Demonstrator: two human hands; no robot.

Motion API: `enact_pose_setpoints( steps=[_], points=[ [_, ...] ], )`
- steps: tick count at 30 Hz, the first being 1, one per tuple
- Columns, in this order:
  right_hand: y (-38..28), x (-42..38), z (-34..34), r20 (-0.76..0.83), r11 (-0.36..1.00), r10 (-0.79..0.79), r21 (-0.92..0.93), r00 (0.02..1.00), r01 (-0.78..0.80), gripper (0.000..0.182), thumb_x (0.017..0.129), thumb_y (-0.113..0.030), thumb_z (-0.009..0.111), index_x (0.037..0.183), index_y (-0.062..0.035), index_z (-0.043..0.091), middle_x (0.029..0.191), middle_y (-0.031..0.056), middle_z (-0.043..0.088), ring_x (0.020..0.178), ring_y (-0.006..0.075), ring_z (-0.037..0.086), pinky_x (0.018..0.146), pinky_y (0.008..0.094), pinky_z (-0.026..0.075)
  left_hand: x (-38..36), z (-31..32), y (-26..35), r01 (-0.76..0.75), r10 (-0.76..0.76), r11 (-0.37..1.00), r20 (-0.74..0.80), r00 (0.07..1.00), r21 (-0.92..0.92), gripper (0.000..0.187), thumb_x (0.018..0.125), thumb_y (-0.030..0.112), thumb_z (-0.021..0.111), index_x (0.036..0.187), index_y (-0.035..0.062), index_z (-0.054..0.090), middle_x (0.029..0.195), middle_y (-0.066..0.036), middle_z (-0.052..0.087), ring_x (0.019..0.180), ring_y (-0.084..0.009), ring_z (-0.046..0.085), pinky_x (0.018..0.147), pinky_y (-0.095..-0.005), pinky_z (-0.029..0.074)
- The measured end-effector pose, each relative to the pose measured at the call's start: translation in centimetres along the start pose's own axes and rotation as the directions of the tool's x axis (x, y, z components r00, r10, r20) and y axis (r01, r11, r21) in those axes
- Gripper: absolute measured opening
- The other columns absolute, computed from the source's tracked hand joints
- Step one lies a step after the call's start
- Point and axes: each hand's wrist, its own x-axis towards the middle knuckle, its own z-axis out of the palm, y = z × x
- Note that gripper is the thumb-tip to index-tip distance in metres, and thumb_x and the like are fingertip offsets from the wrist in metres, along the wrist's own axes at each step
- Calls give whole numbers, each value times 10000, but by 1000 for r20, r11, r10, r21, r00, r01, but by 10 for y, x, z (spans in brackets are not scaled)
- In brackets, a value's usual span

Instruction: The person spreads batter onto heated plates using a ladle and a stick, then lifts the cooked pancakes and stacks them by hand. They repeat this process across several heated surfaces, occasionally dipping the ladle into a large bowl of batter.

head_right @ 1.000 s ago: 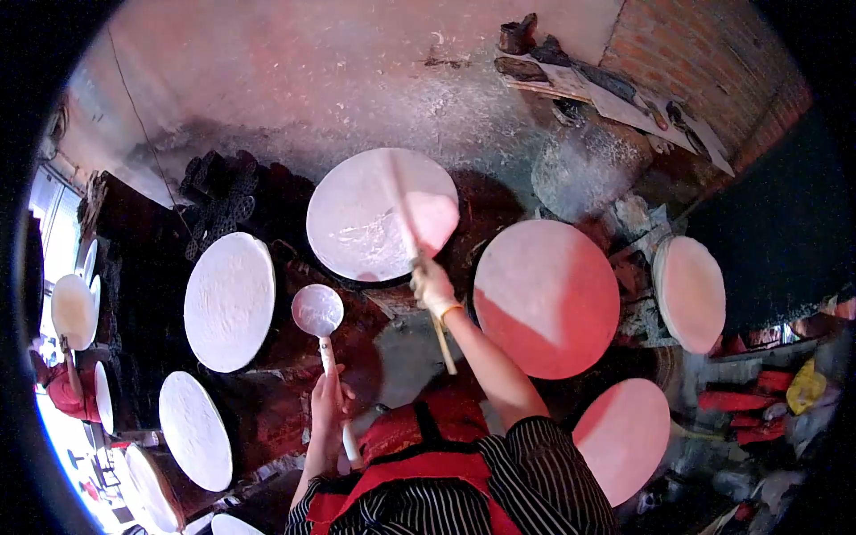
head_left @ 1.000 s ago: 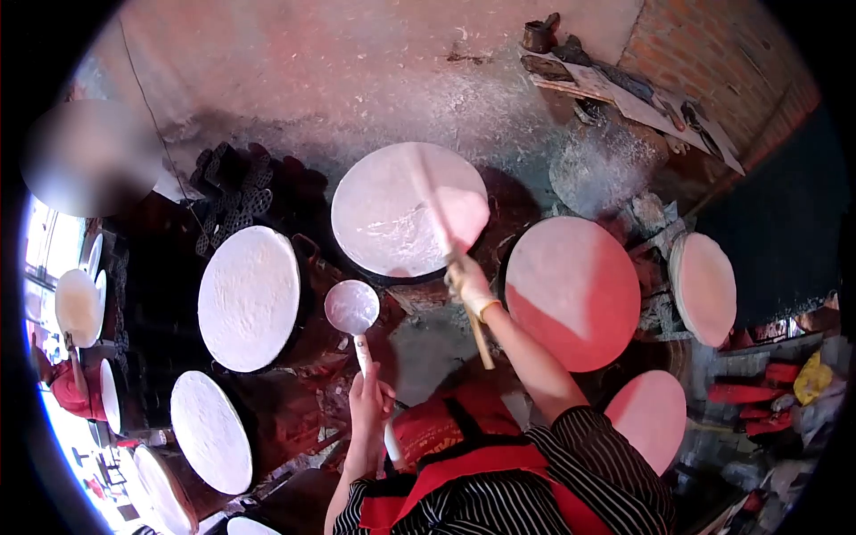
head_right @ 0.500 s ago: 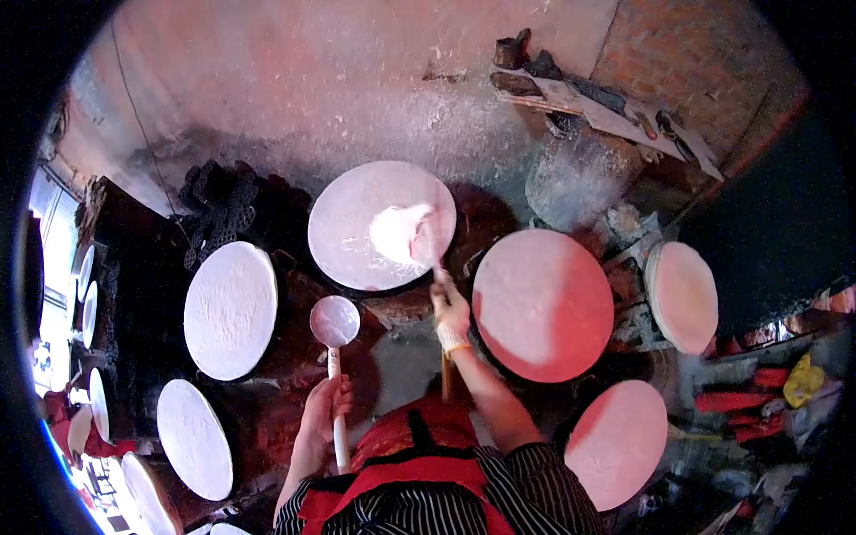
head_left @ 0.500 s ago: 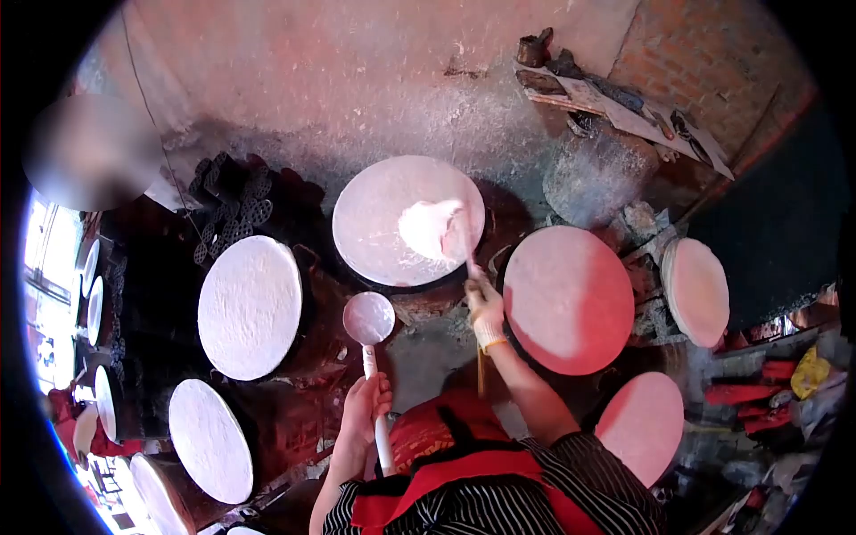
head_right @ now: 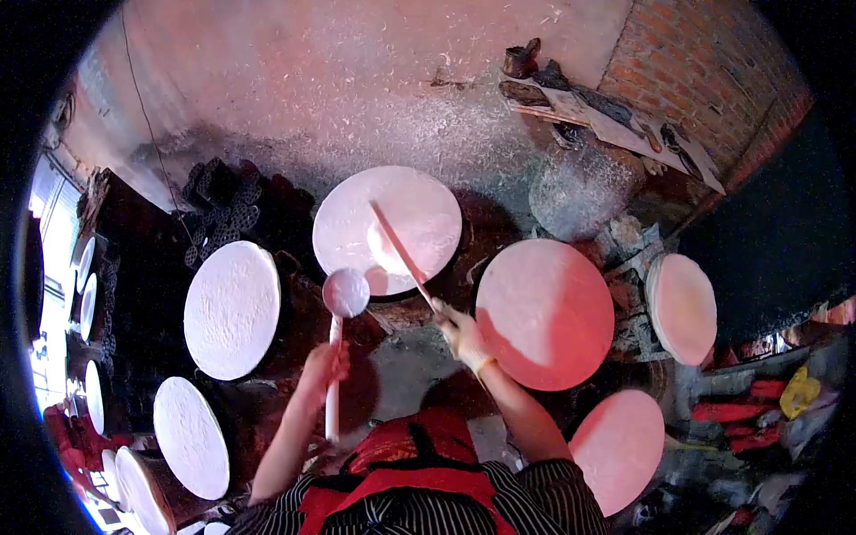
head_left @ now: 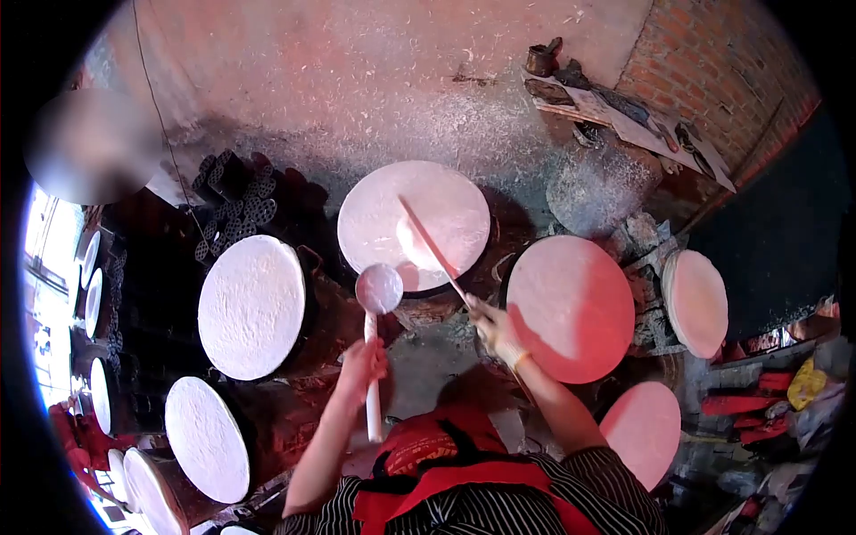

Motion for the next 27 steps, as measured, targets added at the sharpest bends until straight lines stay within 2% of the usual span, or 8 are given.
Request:
enact_pose_setpoints(
  steps=[4, 14, 15, 16, 21, 23, 24, 27],
  points=[
    [56, -8, -2, -206, 851, -525, -155, 826, 502, 353, 921, -75, 552, 1269, -18, 534, 1093, 2, 588, 980, 75, 524, 868, 190, 408, 77, 6, 24, -127, 123, 980, 37, 992, 152, 162, 944, 201, 460, 871, 57, 452, 684, -7, 447, 513, -110, 430, 423, -254, 376],
    [31, -3, 63, 61, 873, 311, 375, 948, -311, 193, 883, -333, 614, 1052, -246, 579, 474, -30, 390, 307, 109, 340, 304, 273, 249, 64, 77, 68, 228, -229, 972, -18, 973, -54, 131, 888, 161, 490, 876, 31, 495, 656, 1, 479, 502, -108, 448, 416, -247, 347],
    [17, -4, 52, 64, 930, 209, 294, 976, -219, 155, 880, -331, 615, 1002, -245, 575, 486, -32, 394, 312, 104, 336, 305, 271, 246, 72, 41, 41, -408, 363, 889, 222, 905, 209, 163, 915, 196, 485, 942, 41, 524, 670, 14, 498, 484, -70, 447, 387, -203, 341],
    [6, 0, 41, -22, 957, 161, 248, 987, -151, 140, 888, -305, 605, 1000, -224, 586, 498, -35, 399, 321, 97, 341, 305, 263, 245, 42, 39, 76, 255, -135, 920, 368, 920, -299, 135, 930, 190, 480, 954, 66, 527, 672, 14, 495, 465, -55, 420, 366, -177, 325],
    [28, 31, 11, -152, 715, -621, -512, 769, 476, 288, 949, -132, 495, 1220, -103, 588, 826, -29, 616, 624, 70, 500, 577, 212, 440, -12, 25, 65, 256, -211, 910, 169, 963, -326, 93, 906, 90, 487, 834, 70, 432, 612, 36, 376, 443, -31, 321, 333, -150, 240],
    [-4, -34, 43, -30, 911, -123, -400, 992, 101, 305, 906, -178, 567, 1199, -93, 588, 981, 102, 671, 902, 116, 610, 790, 294, 472, -2, 6, 62, 386, -320, 810, 220, 922, -441, 79, 898, 68, 490, 847, 60, 429, 618, 31, 378, 445, -31, 318, 333, -148, 241],
    [2, -36, 52, 202, 573, -484, -662, 851, 483, 332, 859, -167, 623, 1188, -134, 600, 991, 141, 654, 930, 135, 625, 784, 298, 479, -4, 1, 57, 379, -328, 801, 190, 925, -463, 72, 897, 64, 490, 858, 56, 430, 619, 31, 380, 447, -30, 320, 333, -147, 244],
    [8, -33, 25, 121, 731, -373, -573, 920, 372, 411, 865, -194, 618, 1252, -80, 539, 1062, 170, 639, 939, 249, 639, 812, 316, 482, -17, -19, 35, 318, -290, 812, 134, 948, -489, 50, 895, 54, 489, 892, 42, 441, 627, 29, 389, 450, -26, 328, 336, -147, 249]
  ],
)
